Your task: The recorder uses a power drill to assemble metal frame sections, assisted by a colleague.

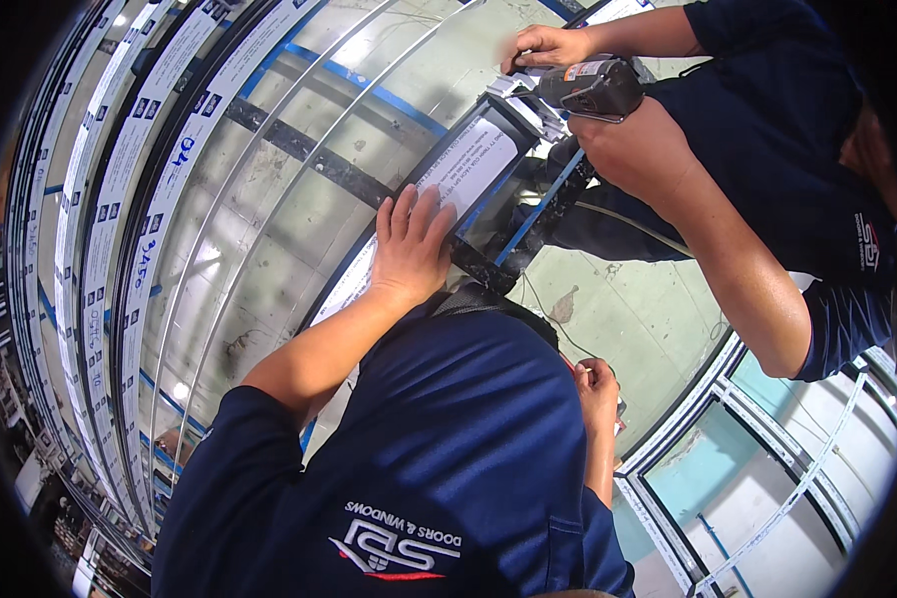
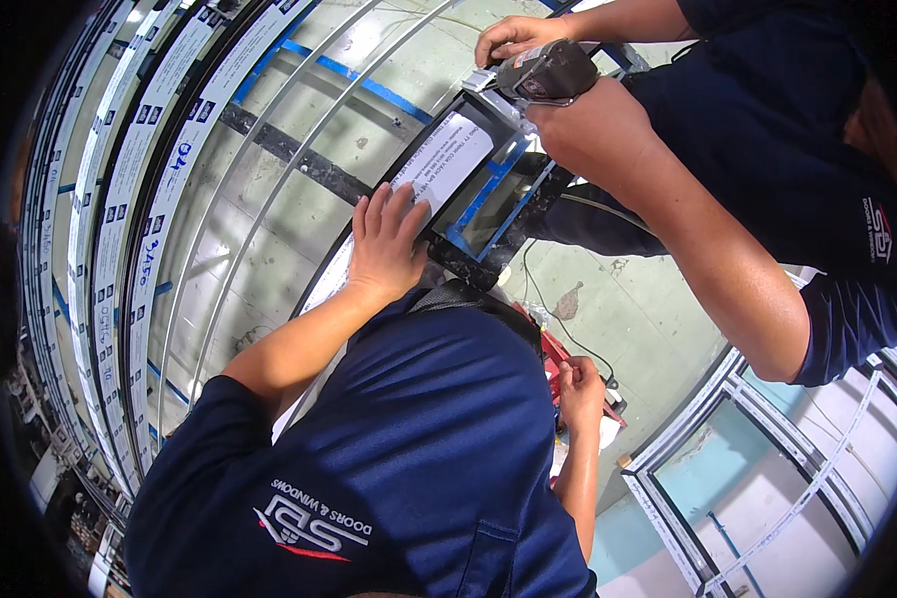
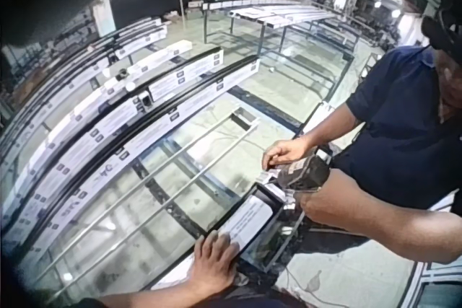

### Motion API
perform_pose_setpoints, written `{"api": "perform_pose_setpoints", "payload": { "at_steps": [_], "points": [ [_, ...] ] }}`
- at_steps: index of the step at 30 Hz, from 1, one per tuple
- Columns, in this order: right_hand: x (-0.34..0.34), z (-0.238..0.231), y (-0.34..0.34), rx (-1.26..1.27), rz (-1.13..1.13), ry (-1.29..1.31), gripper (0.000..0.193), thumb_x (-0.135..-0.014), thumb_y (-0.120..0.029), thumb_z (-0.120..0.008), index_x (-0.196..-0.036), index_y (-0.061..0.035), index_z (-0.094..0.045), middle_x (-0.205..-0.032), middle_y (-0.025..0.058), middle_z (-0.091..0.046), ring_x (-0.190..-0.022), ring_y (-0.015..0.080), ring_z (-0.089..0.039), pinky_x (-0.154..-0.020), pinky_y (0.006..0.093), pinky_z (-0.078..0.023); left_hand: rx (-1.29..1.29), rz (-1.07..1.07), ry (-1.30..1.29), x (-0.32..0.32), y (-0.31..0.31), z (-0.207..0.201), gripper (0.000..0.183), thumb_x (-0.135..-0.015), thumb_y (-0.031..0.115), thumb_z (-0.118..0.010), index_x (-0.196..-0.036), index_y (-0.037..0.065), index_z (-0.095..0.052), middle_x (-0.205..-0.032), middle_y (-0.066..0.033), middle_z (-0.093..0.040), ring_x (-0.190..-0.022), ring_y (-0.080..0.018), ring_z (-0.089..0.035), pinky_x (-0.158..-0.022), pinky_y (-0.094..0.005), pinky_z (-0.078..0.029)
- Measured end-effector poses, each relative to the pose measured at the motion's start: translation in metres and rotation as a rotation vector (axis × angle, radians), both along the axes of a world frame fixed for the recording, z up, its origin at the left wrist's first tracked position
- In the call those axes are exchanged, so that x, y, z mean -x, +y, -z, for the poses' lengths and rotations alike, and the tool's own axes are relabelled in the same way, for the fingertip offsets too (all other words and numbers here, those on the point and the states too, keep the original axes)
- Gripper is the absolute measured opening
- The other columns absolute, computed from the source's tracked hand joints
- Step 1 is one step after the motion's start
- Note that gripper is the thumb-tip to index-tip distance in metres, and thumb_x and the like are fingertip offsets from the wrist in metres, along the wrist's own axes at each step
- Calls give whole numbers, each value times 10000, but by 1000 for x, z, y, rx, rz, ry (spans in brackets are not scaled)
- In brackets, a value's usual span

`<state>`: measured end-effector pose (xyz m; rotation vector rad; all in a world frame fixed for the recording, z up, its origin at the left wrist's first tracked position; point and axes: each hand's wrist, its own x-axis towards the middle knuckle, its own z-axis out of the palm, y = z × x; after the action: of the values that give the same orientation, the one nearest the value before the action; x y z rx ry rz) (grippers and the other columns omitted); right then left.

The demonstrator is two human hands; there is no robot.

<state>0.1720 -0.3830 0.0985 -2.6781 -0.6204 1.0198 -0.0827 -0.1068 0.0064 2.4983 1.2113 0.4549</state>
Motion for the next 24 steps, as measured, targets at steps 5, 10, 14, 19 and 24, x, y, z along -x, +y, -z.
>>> {"api": "perform_pose_setpoints", "payload": {
  "at_steps": [5,10,14,19,24],
  "points": [
    [-1,3,2,-10,44,31,210,-1026,-184,-695,-1097,13,-688,-683,83,-640,-600,154,-560,-592,339,-471,23,-1,15,-3,1,-2,664,-805,190,-763,-1430,164,-539,-1561,-147,-436,-1497,-429,-332,-1231,-632,-228],
    [0,9,-7,-138,94,39,174,-1027,-143,-683,-1096,17,-682,-811,109,-731,-706,160,-657,-675,329,-525,-11,25,59,-2,0,4,699,-804,223,-771,-1453,162,-519,-1589,-155,-407,-1512,-440,-302,-1229,-647,-216],
    [8,22,-30,-176,182,73,162,-1023,-152,-688,-1065,3,-672,-742,86,-677,-655,142,-599,-636,325,-497,-23,24,65,-3,0,4,712,-816,235,-774,-1469,159,-502,-1600,-172,-388,-1512,-455,-290,-1225,-655,-212],
    [15,40,-55,-133,183,60,170,-1007,-187,-699,-1049,-30,-652,-666,88,-606,-599,178,-545,-603,373,-465,-23,35,98,-5,0,4,731,-821,237,-775,-1484,153,-479,-1606,-188,-377,-1513,-470,-277,-1224,-658,-207],
    [17,49,-59,-153,189,56,174,-1006,-189,-700,-1040,-28,-642,-641,101,-576,-576,180,-505,-587,372,-446,-19,42,108,-5,1,4,746,-817,239,-776,-1489,144,-466,-1619,-198,-357,-1523,-476,-260,-1232,-657,-195]
  ]
}}
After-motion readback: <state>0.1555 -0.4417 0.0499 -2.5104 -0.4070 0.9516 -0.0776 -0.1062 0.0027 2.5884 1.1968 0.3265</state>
